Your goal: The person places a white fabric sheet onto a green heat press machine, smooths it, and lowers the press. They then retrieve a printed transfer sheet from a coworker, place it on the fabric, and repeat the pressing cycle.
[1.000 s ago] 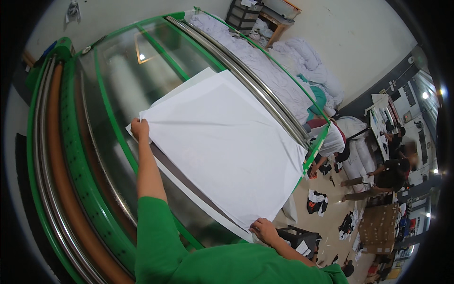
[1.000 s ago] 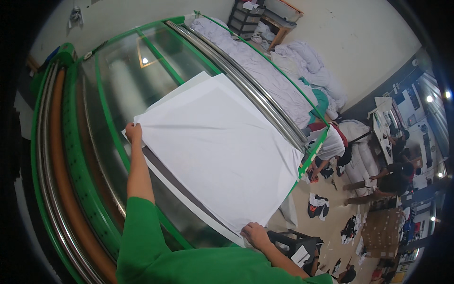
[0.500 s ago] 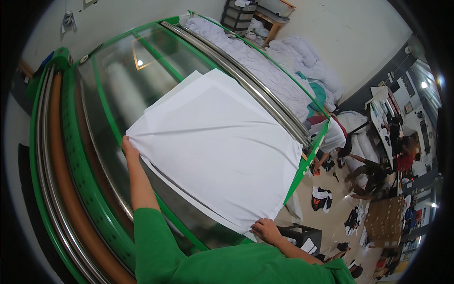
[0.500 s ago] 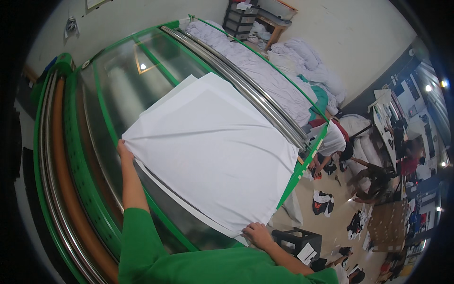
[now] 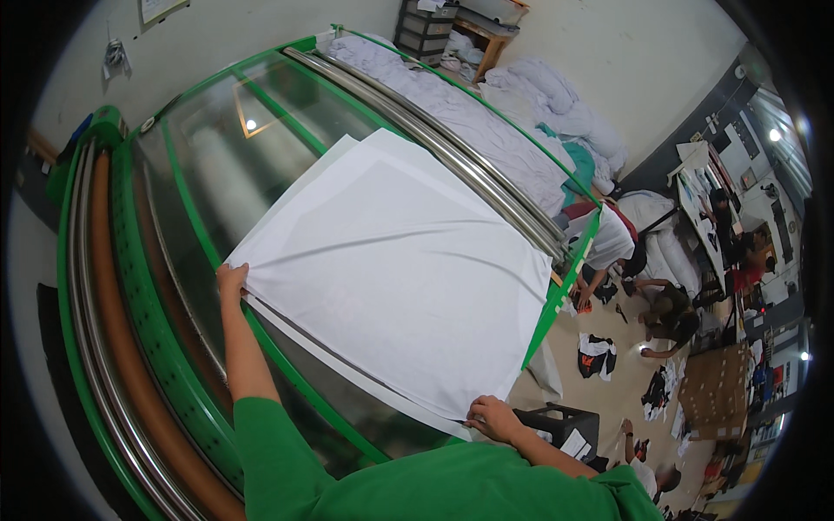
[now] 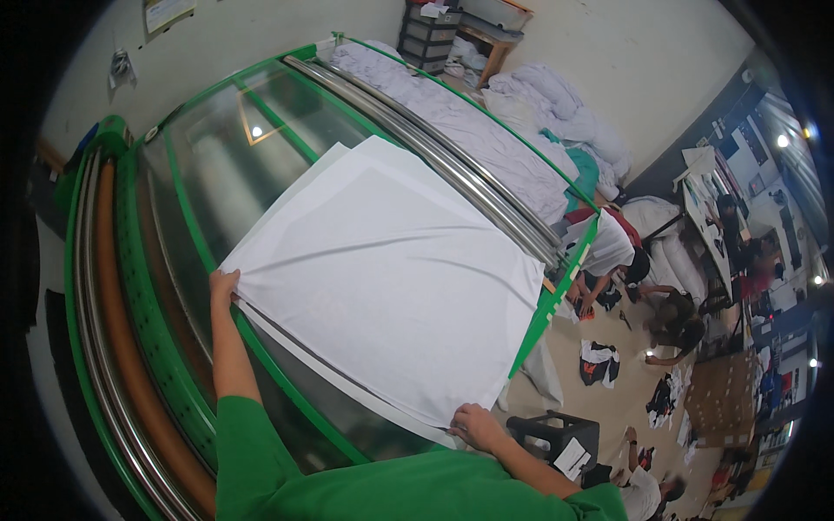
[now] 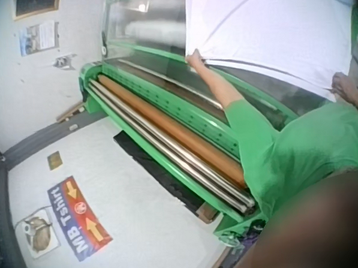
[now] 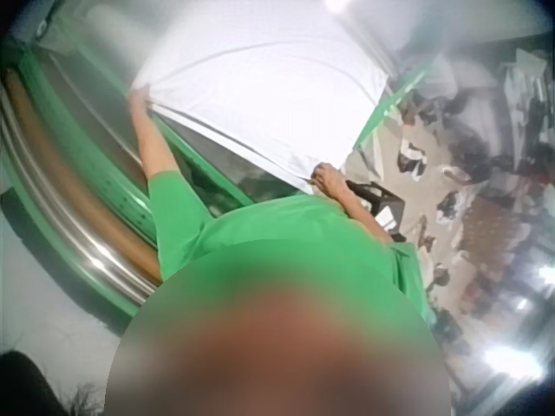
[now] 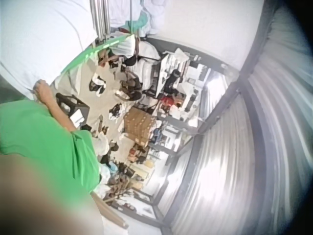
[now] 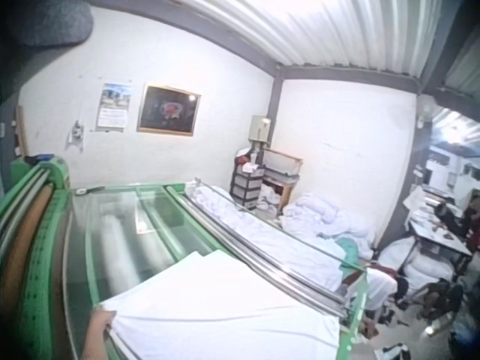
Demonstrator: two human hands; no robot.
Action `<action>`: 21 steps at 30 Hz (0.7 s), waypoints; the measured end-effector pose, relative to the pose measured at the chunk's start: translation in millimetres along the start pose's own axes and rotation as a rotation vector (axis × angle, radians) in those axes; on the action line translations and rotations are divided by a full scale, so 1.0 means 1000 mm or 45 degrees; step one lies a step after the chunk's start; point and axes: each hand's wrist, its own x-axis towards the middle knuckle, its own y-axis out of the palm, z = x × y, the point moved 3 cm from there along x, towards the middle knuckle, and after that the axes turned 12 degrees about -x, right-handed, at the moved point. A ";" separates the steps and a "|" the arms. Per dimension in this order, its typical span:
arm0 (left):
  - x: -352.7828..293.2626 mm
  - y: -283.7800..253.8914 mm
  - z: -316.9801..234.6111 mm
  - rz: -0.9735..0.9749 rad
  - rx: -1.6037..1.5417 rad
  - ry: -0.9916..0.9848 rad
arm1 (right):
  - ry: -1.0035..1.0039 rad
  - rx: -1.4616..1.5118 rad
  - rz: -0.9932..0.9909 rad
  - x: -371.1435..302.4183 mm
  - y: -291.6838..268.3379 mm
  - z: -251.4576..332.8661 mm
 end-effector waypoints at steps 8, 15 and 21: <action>0.001 -0.020 0.018 0.123 -0.288 -0.103 | 0.014 0.064 0.138 0.001 0.004 -0.012; 0.013 -0.037 0.039 0.131 -0.963 -0.264 | -0.122 -0.260 0.618 0.002 -0.002 -0.005; 0.011 -0.047 0.050 0.012 -0.863 -0.083 | -0.112 -0.339 0.645 0.002 -0.003 0.002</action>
